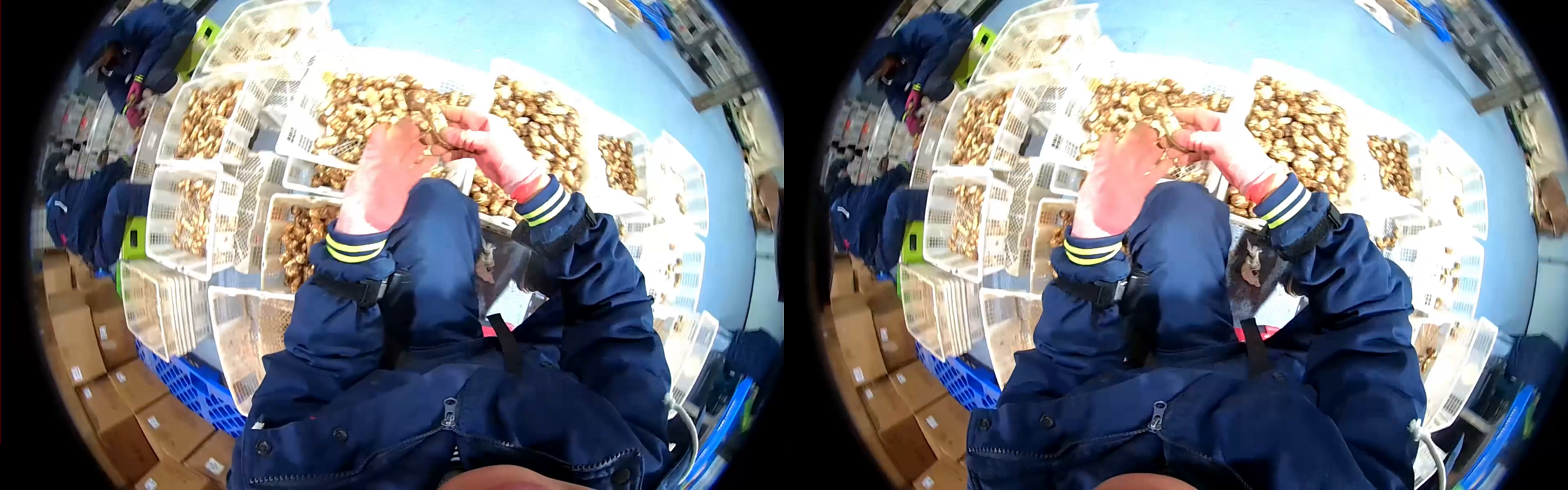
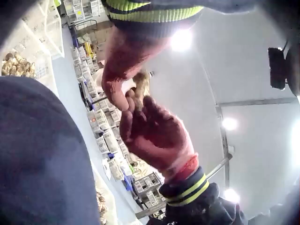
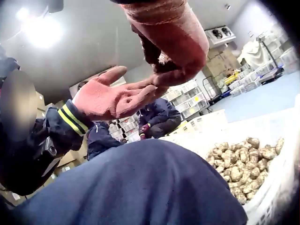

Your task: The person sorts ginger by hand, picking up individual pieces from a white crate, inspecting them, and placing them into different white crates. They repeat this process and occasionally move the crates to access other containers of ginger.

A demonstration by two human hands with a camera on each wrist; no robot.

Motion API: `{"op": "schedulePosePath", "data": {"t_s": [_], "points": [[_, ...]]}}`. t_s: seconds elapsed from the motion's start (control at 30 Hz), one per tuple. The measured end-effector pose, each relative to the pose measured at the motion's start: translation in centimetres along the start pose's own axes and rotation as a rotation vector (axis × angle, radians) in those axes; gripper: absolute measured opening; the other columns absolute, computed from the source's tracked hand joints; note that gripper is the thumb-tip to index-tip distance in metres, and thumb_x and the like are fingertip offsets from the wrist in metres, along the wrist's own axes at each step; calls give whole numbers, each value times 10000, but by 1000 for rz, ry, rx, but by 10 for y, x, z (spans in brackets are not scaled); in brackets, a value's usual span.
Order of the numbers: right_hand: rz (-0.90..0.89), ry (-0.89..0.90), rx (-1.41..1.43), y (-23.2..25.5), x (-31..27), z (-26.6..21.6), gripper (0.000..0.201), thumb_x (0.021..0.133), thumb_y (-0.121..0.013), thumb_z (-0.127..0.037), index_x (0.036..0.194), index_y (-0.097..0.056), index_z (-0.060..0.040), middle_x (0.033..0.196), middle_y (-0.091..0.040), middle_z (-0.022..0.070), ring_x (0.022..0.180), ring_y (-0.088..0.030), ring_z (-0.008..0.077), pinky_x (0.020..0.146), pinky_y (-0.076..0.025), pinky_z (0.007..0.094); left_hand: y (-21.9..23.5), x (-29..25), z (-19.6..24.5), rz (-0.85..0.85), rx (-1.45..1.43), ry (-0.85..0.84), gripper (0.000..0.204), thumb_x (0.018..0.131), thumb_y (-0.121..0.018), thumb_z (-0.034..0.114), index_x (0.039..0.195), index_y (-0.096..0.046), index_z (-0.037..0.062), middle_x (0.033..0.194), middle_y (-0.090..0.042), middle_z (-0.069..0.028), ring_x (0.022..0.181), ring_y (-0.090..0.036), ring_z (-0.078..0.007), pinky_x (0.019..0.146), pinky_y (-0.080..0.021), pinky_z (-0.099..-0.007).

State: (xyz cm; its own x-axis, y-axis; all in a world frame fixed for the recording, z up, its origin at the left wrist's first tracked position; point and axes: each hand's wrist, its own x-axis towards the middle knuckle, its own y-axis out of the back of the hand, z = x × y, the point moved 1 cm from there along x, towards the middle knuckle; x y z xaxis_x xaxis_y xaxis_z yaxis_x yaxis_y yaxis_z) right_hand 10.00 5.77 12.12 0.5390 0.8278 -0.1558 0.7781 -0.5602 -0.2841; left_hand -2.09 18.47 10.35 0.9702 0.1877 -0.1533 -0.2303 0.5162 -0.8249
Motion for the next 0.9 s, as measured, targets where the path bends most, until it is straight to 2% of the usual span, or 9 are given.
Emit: {"op": "schedulePosePath", "data": {"t_s": [0.13, 0.33, 0.37, 0.4, 0.5, 0.6, 0.63, 0.7, 0.9], "points": [[-70, 37, 559, 45, -26, 5, 240, 829, -448, -52, 1063, -472, -6, 877, -548, 62, 900, -550, 296, 736, -449, 360, -14, 2, 1, -137, 8, -23, 515, 890, -348, 378, 1249, -307, 12, 1264, -367, -140, 1167, -342, -268, 997, -252, -408], [107, 80, 637, 82, -97, -14, 202, 854, -389, -147, 942, -519, -21, 910, -556, 123, 920, -540, 268, 703, -465, 346, -57, -1, -39, -266, 39, 178, 448, 890, -366, 366, 1172, -405, 21, 1183, -455, -139, 1087, -436, -254, 923, -350, -372], [-137, 239, 696, 101, -101, -5, 172, 863, -382, -163, 772, -499, -75, 860, -542, 81, 962, -528, 272, 737, -467, 344, -60, 1, -50, -277, 17, 214, 447, 891, -365, 365, 1172, -405, 19, 1179, -459, -140, 1078, -445, -251, 920, -354, -368], [-98, 253, 789, 123, -106, 5, 210, 864, -399, -182, 669, -435, -115, 820, -519, 45, 988, -520, 279, 762, -468, 346, -62, 3, -61, -286, -4, 250, 447, 892, -363, 364, 1171, -405, 17, 1176, -464, -141, 1070, -454, -248, 917, -359, -364], [14, 188, 705, 157, -149, -5, 99, 865, -441, -165, 810, -495, -103, 957, -550, 62, 874, -563, 204, 680, -467, 274, -77, 1, -83, -352, 84, 298, 457, 899, -330, 372, 1176, -401, 16, 1202, -442, -152, 1092, -438, -249, 937, -343, -365], [280, 235, 280, 166, -207, -35, 291, 850, -467, -165, 1121, -440, -60, 1027, -533, 88, 743, -490, 112, 598, -394, 223, -82, 4, -106, -485, 36, 374, 450, 917, -281, 340, 1209, -367, 8, 1252, -394, -152, 1143, -395, -264, 977, -298, -384], [346, 270, 392, 174, -229, -36, 321, 848, -480, -156, 1144, -426, -44, 1081, -521, 115, 735, -490, 99, 597, -395, 218, -83, 4, -112, -476, 71, 366, 455, 912, -298, 342, 1207, -358, 1, 1250, -384, -162, 1144, -382, -273, 965, -302, -388], [295, 365, 322, 202, -268, -42, 458, 835, -512, -137, 1241, -334, -25, 1124, -504, 112, 762, -505, 107, 609, -394, 206, -88, 3, -123, -377, 131, 392, 463, 909, -309, 343, 1212, -343, -6, 1260, -364, -172, 1156, -361, -280, 959, -299, -393], [939, 444, 345, 265, -395, -13, 505, 837, -457, -53, 1292, -242, -5, 1080, -520, 140, 821, -529, 149, 651, -432, 220, -82, 17, -158, -297, 53, 592, 483, 923, -250, 330, 1248, -287, -26, 1295, -331, -162, 1197, -314, -278, 1003, -238, -395]]}}
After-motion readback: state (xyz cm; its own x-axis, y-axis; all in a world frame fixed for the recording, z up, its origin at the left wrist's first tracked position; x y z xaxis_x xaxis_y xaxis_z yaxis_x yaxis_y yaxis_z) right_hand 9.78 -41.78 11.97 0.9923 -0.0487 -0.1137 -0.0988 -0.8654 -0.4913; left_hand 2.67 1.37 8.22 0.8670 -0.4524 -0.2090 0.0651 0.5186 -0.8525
